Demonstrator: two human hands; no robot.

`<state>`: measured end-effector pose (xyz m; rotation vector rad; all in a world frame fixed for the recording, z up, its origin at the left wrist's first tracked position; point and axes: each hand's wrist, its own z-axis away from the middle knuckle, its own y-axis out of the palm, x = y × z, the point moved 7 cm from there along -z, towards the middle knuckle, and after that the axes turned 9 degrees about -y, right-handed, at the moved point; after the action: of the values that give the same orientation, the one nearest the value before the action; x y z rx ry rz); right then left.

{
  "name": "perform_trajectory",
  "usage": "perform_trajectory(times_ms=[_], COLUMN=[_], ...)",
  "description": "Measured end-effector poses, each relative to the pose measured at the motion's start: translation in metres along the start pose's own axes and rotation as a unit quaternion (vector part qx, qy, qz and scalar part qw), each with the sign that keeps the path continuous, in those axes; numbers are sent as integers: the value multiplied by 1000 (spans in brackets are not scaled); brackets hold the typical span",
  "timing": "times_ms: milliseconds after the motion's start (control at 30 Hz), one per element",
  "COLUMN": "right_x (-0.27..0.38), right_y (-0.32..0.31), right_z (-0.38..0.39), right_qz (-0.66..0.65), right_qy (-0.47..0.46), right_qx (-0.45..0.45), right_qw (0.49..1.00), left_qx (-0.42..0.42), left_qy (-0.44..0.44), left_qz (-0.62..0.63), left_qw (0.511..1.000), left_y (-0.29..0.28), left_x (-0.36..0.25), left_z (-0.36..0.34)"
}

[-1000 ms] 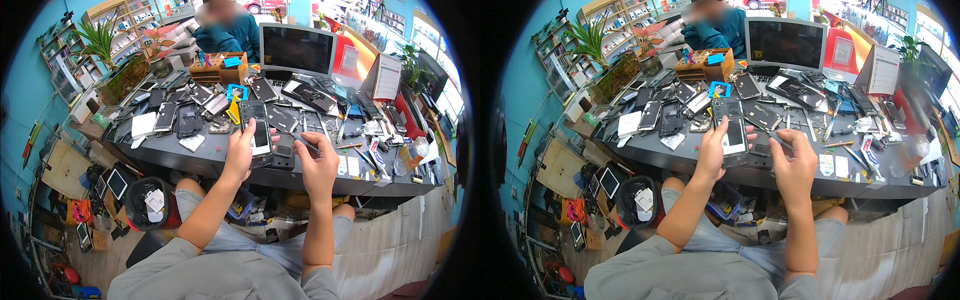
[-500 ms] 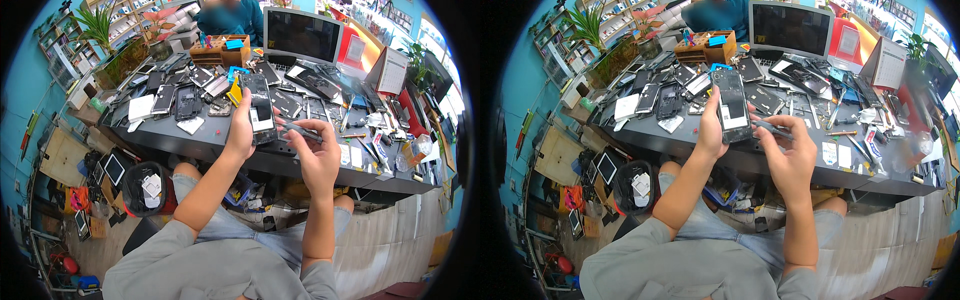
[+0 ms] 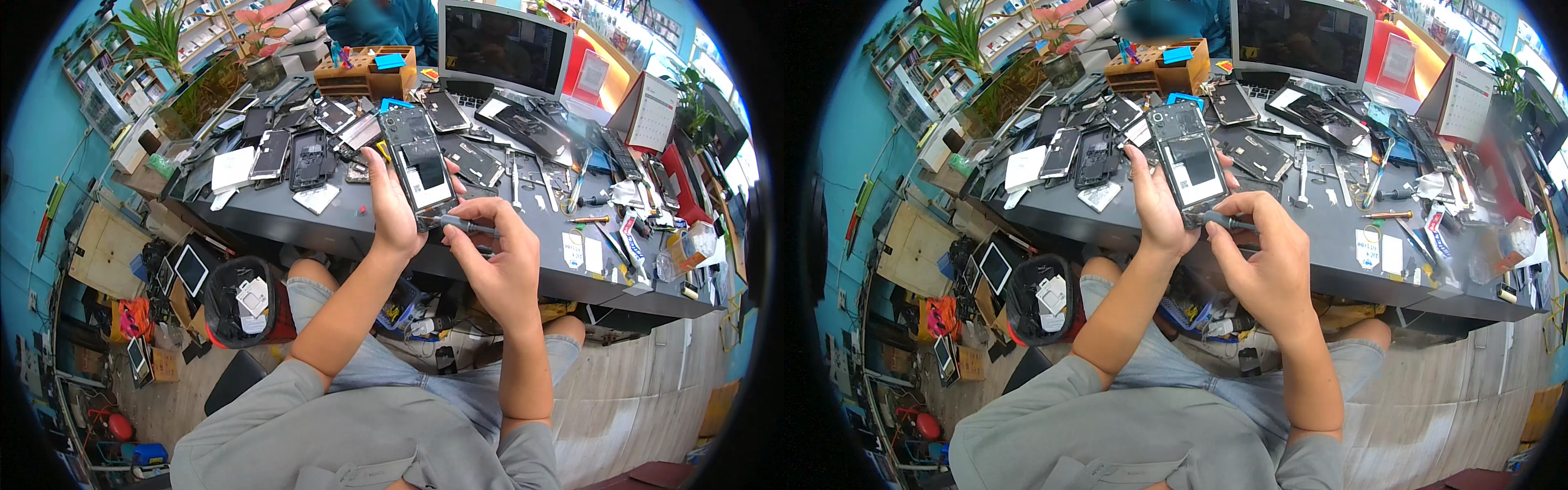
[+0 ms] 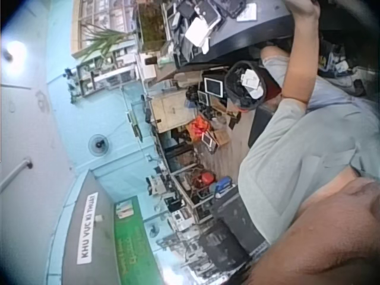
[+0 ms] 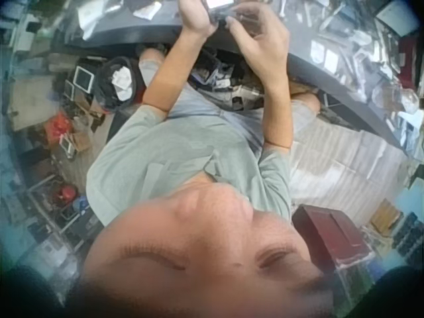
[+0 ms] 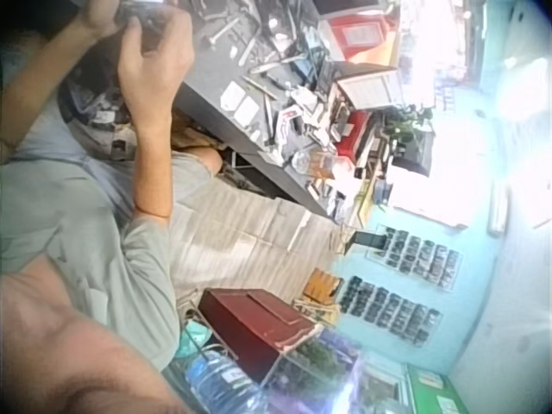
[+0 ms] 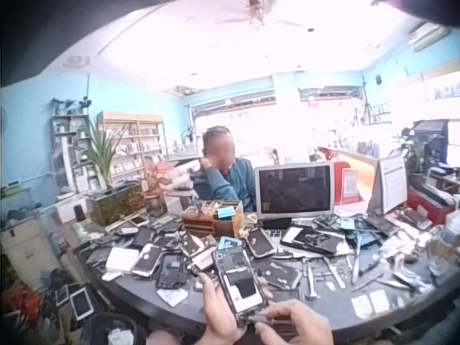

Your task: The person disassembles a smartphone using a screwdriver, removes the back cover, and manipulates internal components. The person continues to unscrew and adjust parts within the device while seated at a cluttered workbench.

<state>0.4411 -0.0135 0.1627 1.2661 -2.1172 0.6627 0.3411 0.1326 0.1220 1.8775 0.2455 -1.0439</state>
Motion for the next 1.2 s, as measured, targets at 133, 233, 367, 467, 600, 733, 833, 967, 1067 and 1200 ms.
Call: perform_trajectory(times_ms=[133,233,367,467,600,733,833,967,1067,1200], right_x=[3,9,24,33,32,27,41,39,30,45], right_y=[2,2,5,9,20,19,19,19,20,20], right_z=[-2,-6,-16,-20,-21,-23,-28,-29,-23,-19], right_qz=[5,28,80,131,272,308,227,232,257,252], right_qy=[-3,-15,-73,-80,-56,-57,-116,-94,-41,-53], right_qx=[0,12,53,70,114,117,87,134,197,179], right_qw=[1000,999,993,986,954,942,963,959,945,950], left_qx=[-1,-2,-3,-22,-32,3,-65,-58,-28,-45], left_qy=[3,-3,1,16,18,20,52,39,19,31], left_qz=[-2,14,-8,-21,-16,-24,-86,-56,-23,-30], left_qw=[1000,1000,1000,999,999,1000,993,996,999,998], left_y=[-1,0,5,9,8,6,9,11,6,5], left_x=[1,4,0,-2,3,4,-5,-5,0,-1], left_z=[-1,-1,4,7,6,5,8,10,7,7])
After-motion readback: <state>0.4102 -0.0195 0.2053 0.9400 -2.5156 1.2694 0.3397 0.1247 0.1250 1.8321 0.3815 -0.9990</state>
